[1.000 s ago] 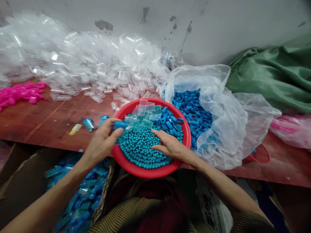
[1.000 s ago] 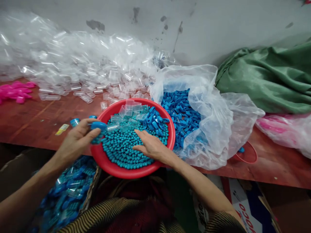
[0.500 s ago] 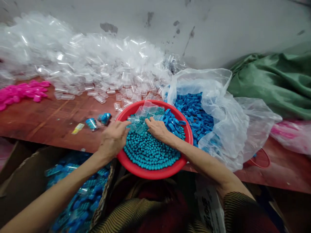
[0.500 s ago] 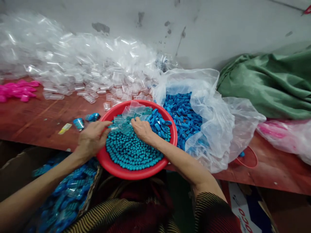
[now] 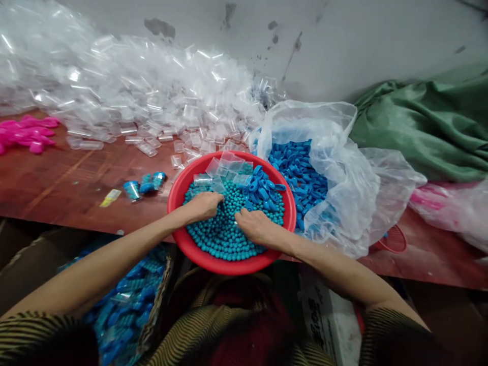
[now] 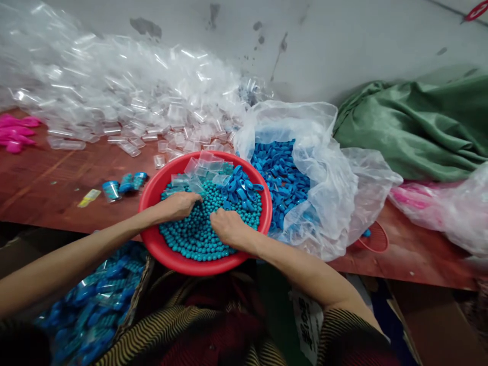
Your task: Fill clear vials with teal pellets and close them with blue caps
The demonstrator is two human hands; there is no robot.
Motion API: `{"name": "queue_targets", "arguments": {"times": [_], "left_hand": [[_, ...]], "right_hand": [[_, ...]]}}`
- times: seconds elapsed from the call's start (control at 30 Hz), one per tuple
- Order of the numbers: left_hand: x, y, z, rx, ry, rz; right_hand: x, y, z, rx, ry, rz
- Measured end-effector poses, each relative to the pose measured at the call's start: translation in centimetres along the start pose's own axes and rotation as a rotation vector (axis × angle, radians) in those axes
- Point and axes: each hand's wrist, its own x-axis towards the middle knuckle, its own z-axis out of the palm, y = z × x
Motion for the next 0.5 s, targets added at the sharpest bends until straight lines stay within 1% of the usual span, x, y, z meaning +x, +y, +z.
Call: {"name": "queue_targets", "arguments": {"times": [0.07, 0.13, 0.2, 0.27, 0.37, 0.43, 0.5], "left_hand": [[0.1, -0.3, -0.2, -0.015, 0.031, -0.011], [-0.3, -0.6, -0.4, -0.049, 0.085, -0.050], [-1.0, -0.9, -0.8, -0.157, 0.173, -0.102], [-1.8, -1.1, -1.2, -0.337, 0.274, -0.150], [-3.1, -0.8, -2.0, -0.652, 0.374, -0.243], [-3.8, -0.2, -2.5, -0.856, 0.392, -0.330], [-4.4, 0.5, -3.0, -1.008, 0.384, -0.390]], "right_hand": [[2.2, -1.0, 0.3, 0.083, 0.026, -0.015], [4.6, -1.8, 0.5, 0.126, 0.057, -0.004], [6.7, -2.2, 0.5, 0.168, 0.081, -0.007], [8.0, -2.1, 0.5, 0.212, 0.092, -0.034], [8.1, -1.1, 0.5, 0.285, 0.112, -0.084], [7.3, -0.2, 0.5, 0.412, 0.152, -0.088], [6.2, 0.6, 0.4, 0.574, 0.181, -0.079]]}}
